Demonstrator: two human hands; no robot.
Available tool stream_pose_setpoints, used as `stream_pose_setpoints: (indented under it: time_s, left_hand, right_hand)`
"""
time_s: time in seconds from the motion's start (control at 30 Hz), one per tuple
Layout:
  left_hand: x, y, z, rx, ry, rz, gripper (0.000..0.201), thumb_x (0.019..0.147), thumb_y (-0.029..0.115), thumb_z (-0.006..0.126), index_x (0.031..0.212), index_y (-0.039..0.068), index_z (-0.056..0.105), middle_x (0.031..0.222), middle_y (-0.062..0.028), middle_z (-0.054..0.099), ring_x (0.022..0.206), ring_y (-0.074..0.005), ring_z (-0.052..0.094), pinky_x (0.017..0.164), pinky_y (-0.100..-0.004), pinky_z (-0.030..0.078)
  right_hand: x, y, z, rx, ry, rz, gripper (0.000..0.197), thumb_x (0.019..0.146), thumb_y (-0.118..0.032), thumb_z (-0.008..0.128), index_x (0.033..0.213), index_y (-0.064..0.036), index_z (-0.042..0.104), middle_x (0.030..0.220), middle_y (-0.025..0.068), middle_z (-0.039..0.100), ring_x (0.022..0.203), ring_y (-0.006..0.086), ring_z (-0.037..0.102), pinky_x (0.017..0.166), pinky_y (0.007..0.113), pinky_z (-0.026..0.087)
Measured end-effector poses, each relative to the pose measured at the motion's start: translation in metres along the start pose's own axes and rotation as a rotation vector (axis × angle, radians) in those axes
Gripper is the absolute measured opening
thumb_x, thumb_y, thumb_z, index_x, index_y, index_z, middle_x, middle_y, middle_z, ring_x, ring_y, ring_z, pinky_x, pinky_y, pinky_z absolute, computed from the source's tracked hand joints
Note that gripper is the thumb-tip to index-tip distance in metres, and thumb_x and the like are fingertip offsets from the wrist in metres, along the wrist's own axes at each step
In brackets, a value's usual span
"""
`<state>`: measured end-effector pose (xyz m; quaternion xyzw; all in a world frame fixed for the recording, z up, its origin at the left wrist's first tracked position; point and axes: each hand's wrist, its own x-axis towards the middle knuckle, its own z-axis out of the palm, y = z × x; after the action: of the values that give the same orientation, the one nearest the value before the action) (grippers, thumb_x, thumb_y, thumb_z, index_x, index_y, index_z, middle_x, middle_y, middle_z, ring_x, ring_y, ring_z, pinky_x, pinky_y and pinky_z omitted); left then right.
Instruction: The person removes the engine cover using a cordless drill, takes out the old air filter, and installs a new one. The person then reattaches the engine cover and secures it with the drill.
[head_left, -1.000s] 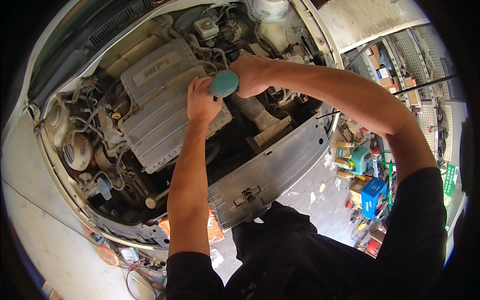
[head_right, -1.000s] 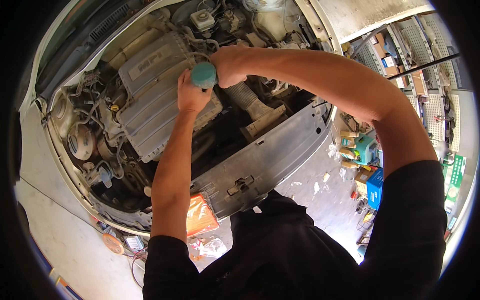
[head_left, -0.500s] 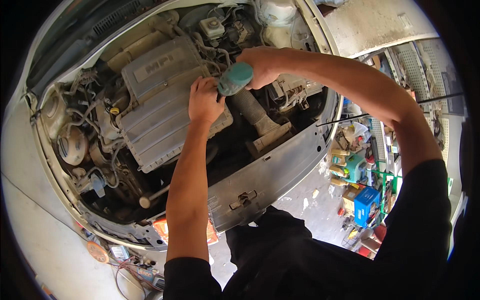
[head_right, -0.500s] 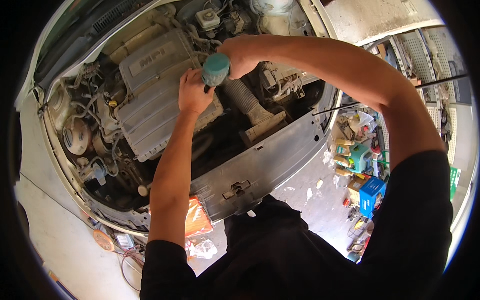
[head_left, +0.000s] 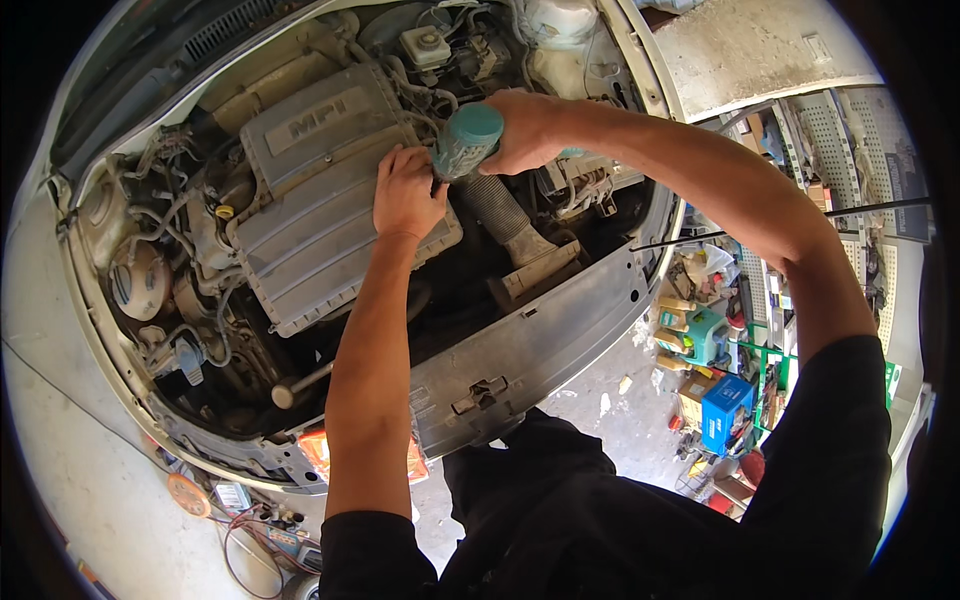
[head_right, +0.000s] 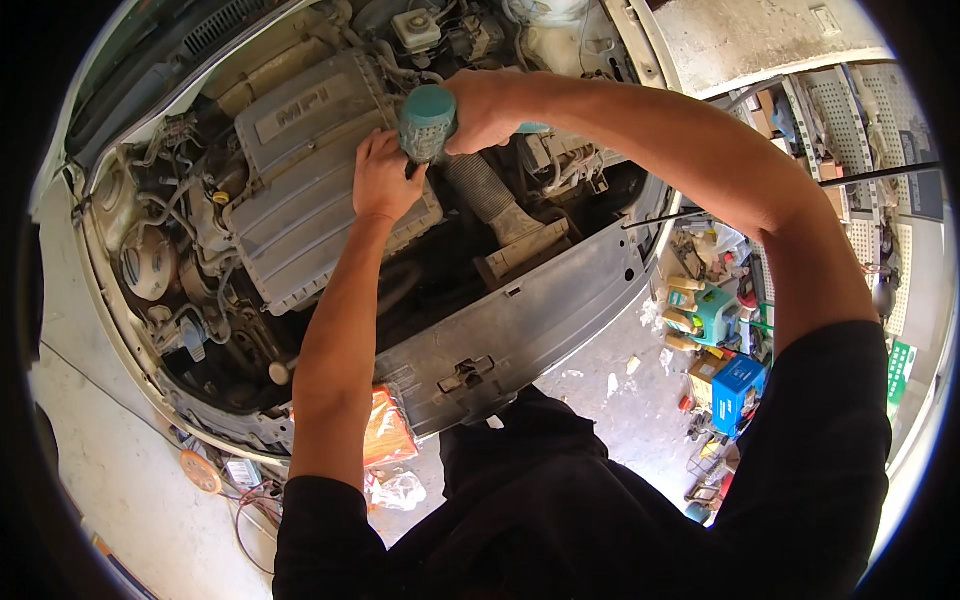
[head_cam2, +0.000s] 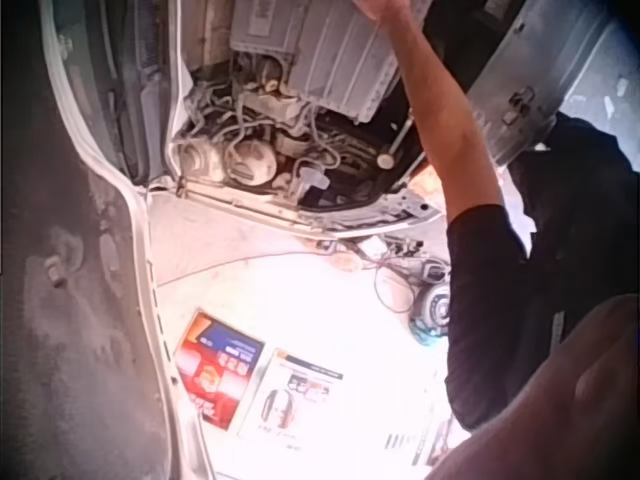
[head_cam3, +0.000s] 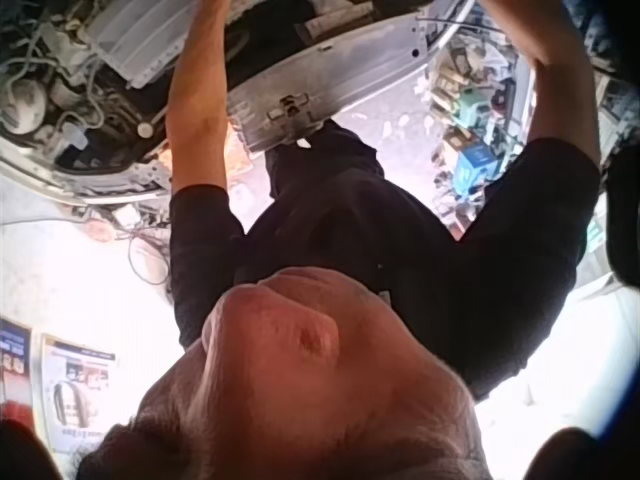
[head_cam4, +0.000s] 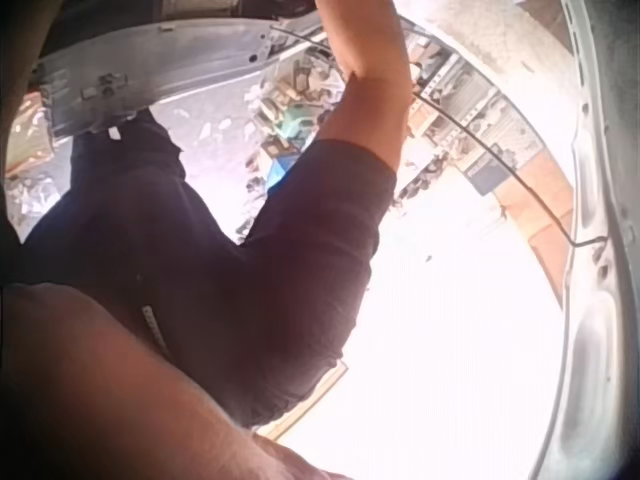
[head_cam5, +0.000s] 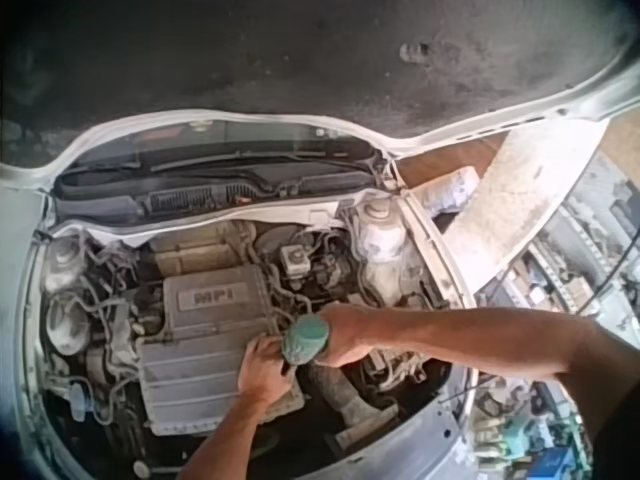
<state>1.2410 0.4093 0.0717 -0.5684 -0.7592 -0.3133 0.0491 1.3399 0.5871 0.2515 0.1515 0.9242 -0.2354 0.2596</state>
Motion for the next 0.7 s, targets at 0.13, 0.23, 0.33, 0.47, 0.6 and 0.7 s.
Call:
stream_pose_setpoints:
  time_s: [0.13,0.23,0.33,0.47,0.6,0.7]
  left_hand:
    - [-0.001,0.0,-0.002,0.006,-0.024,-0.019,0.024,0.081,0.024,0.084,0.101,0.011,0.08,0.12,-0.0035,0.073,0.128,-0.0249,0.059,0.118,-0.0449,0.039]
    - [0.0,0.001,-0.002,0.013,-0.033,-0.021,0.022,0.081,0.023,0.084,0.099,0.012,0.08,0.12,-0.0029,0.073,0.128,-0.0242,0.059,0.119,-0.0443,0.038]
    - [-0.001,0.002,-0.003,0.015,-0.026,-0.032,0.02,0.081,0.023,0.084,0.096,0.011,0.08,0.12,-0.0022,0.073,0.127,-0.0224,0.059,0.119,-0.044,0.038]
    - [-0.002,0.0,0.001,-0.007,-0.018,-0.021,0.018,0.081,0.023,0.084,0.093,0.01,0.08,0.118,-0.0007,0.074,0.127,-0.0197,0.06,0.12,-0.0439,0.037]
    - [-0.001,0.001,0.001,0.008,-0.014,-0.011,0.015,0.081,0.022,0.084,0.09,0.01,0.079,0.114,0.0003,0.074,0.126,-0.0191,0.06,0.12,-0.0445,0.037]
    - [0.003,0.004,0.0,-0.02,-0.001,0.0,0.015,0.082,0.021,0.082,0.085,0.007,0.078,0.111,0.0011,0.074,0.125,-0.0183,0.06,0.121,-0.044,0.037]
  right_hand:
    - [-0.006,-0.008,-0.001,0.021,-0.019,0.028,0.047,0.087,-0.03,0.081,0.126,-0.0079,0.068,0.104,0.0158,0.078,0.102,0.0348,0.073,0.098,0.048,0.057]
    - [-0.008,-0.015,-0.01,0.055,-0.151,0.127,0.045,0.089,-0.027,0.081,0.127,-0.0069,0.066,0.102,0.0162,0.077,0.096,0.0326,0.075,0.091,0.046,0.06]
    - [-0.016,-0.028,-0.008,0.13,-0.151,0.206,0.045,0.092,-0.024,0.08,0.129,-0.0064,0.063,0.096,0.0149,0.076,0.079,0.0286,0.074,0.075,0.042,0.062]
    - [-0.021,-0.007,0.011,0.214,-0.032,0.135,0.042,0.095,-0.023,0.078,0.129,-0.0067,0.06,0.088,0.0108,0.072,0.064,0.0215,0.069,0.058,0.037,0.059]
    - [-0.033,-0.014,0.003,0.269,-0.089,0.197,0.041,0.096,-0.021,0.077,0.13,-0.0073,0.058,0.087,0.0098,0.071,0.064,0.0199,0.068,0.057,0.037,0.059]
    - [-0.037,-0.013,0.003,0.232,-0.063,0.183,0.043,0.096,-0.019,0.076,0.133,-0.0075,0.056,0.087,0.01,0.071,0.063,0.0206,0.068,0.057,0.037,0.058]
